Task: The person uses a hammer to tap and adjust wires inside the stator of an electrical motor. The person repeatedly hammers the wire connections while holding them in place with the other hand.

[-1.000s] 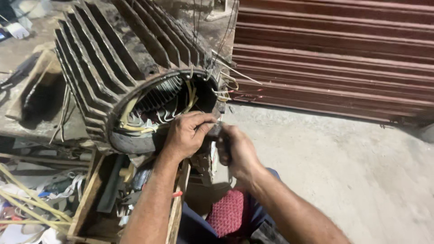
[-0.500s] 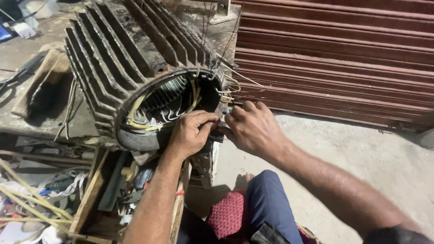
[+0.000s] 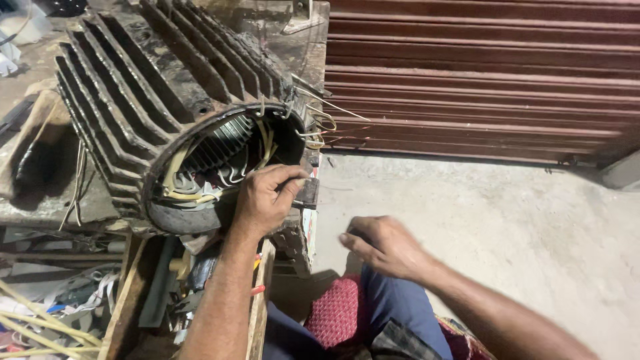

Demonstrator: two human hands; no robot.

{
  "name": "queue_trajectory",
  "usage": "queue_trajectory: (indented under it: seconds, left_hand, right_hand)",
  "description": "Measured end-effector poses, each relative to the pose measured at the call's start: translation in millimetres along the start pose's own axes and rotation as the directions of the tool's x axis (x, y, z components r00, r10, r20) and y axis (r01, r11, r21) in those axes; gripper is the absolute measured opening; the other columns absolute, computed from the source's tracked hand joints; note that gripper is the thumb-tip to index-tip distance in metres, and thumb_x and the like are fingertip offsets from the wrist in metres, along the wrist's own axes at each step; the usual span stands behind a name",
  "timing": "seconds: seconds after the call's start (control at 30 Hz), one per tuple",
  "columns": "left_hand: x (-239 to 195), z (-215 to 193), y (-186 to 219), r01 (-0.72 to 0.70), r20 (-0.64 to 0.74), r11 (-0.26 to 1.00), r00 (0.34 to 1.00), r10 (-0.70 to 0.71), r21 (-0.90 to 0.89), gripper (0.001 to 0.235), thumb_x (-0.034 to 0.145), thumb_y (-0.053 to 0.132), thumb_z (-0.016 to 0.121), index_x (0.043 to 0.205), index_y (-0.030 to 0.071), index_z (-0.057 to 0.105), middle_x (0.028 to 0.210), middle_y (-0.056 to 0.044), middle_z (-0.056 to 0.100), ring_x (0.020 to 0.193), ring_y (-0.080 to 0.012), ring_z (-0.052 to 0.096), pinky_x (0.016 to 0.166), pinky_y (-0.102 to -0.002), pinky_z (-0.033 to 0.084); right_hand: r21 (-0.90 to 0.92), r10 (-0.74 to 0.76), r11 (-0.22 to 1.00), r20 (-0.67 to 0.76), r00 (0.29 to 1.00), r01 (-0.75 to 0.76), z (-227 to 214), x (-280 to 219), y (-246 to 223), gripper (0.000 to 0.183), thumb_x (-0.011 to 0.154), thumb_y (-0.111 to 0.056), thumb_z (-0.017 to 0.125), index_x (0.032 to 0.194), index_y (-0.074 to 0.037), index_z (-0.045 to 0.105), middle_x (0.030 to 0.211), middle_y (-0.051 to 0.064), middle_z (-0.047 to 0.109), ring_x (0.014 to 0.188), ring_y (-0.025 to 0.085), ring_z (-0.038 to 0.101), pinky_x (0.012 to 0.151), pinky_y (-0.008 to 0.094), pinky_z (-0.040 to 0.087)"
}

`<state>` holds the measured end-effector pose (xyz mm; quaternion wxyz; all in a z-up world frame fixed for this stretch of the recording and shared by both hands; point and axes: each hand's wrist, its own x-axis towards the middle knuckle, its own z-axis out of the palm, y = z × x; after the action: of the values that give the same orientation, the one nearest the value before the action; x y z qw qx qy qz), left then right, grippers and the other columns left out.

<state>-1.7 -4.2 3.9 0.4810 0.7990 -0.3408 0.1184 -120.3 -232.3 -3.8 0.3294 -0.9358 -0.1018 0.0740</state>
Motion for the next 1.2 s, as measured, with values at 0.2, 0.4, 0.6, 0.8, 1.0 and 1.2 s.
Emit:
queue_trajectory:
  seconds: [0.2, 0.4, 0.6, 0.8, 1.0, 1.2]
  left_hand:
    - [1.8, -0.2, -2.3, 0.073, 0.049, 0.996, 0.996, -0.070, -0.054, 0.014, 0.089, 0.008, 0.072, 0.102, 0.007, 0.077, 0.097, -0.008, 0.078, 0.089, -0.0228, 0.076, 0.078, -0.033, 0.059]
    - [1.1, -0.7, -6.8, 0.032, 0.029, 0.998, 0.999, -0.030, -0.051, 0.017, 0.089, 0.005, 0.069, 0.104, 0.006, 0.076, 0.099, -0.008, 0.078, 0.090, -0.0222, 0.077, 0.079, -0.032, 0.059]
    - [-0.9, -2.1, -2.9, 0.008, 0.001, 1.000, 1.000, -0.008, -0.026, 0.014, 0.088, 0.010, 0.071, 0.100, 0.005, 0.076, 0.095, -0.011, 0.077, 0.088, -0.0253, 0.075, 0.077, -0.035, 0.058]
    - [-0.2, 4.4, -3.8, -0.048, -0.017, 0.999, 0.999, 0.048, -0.009, 0.013, 0.090, 0.007, 0.070, 0.102, 0.005, 0.076, 0.096, -0.010, 0.077, 0.086, -0.0254, 0.075, 0.075, -0.033, 0.058]
    - [3.1, 0.4, 0.6, -0.070, -0.020, 0.998, 0.997, 0.070, 0.000, 0.018, 0.090, 0.005, 0.069, 0.107, 0.004, 0.075, 0.099, -0.011, 0.076, 0.090, -0.0252, 0.075, 0.077, -0.033, 0.059]
    - [2.7, 1.6, -1.7, -0.020, 0.008, 0.999, 1.000, 0.020, 0.045, 0.013, 0.088, 0.008, 0.071, 0.100, 0.005, 0.076, 0.094, -0.010, 0.077, 0.086, -0.0247, 0.075, 0.074, -0.034, 0.058]
  right_hand:
    - [0.877, 0.293, 0.446, 0.044, 0.955, -0.177, 29.4, 56.9, -32.9, 0.032, 0.099, -0.033, 0.056, 0.109, -0.005, 0.068, 0.087, -0.001, 0.066, 0.082, 0.008, 0.059, 0.074, 0.026, 0.048]
    - [0.865, 0.156, 0.486, -0.225, 0.962, 0.124, 39.7, 77.8, -15.4, 0.031, 0.103, -0.030, 0.058, 0.096, -0.001, 0.068, 0.080, -0.002, 0.061, 0.071, 0.006, 0.053, 0.062, 0.023, 0.044]
    - [0.856, 0.345, 0.504, -0.318, 0.883, 0.111, 40.3, 13.2, 11.9, 0.034, 0.097, -0.031, 0.049, 0.073, -0.009, 0.057, 0.062, -0.001, 0.050, 0.049, 0.009, 0.042, 0.042, 0.026, 0.033]
    - [0.961, 0.284, 0.263, 0.010, 0.959, -0.088, 40.8, 27.4, -14.9, 0.042, 0.105, -0.045, 0.048, 0.077, -0.013, 0.052, 0.066, -0.002, 0.048, 0.054, 0.009, 0.041, 0.048, 0.027, 0.033]
    - [0.976, 0.396, -0.063, 0.218, 0.892, -0.211, 32.5, 77.4, -45.2, 0.036, 0.100, -0.044, 0.049, 0.080, -0.015, 0.055, 0.063, -0.001, 0.048, 0.050, 0.012, 0.039, 0.045, 0.029, 0.028]
    - [0.993, 0.460, 0.107, -0.005, 0.888, -0.049, 35.1, 33.6, 12.2, 0.035, 0.097, -0.036, 0.054, 0.071, -0.012, 0.055, 0.059, 0.001, 0.046, 0.046, 0.014, 0.037, 0.040, 0.031, 0.028]
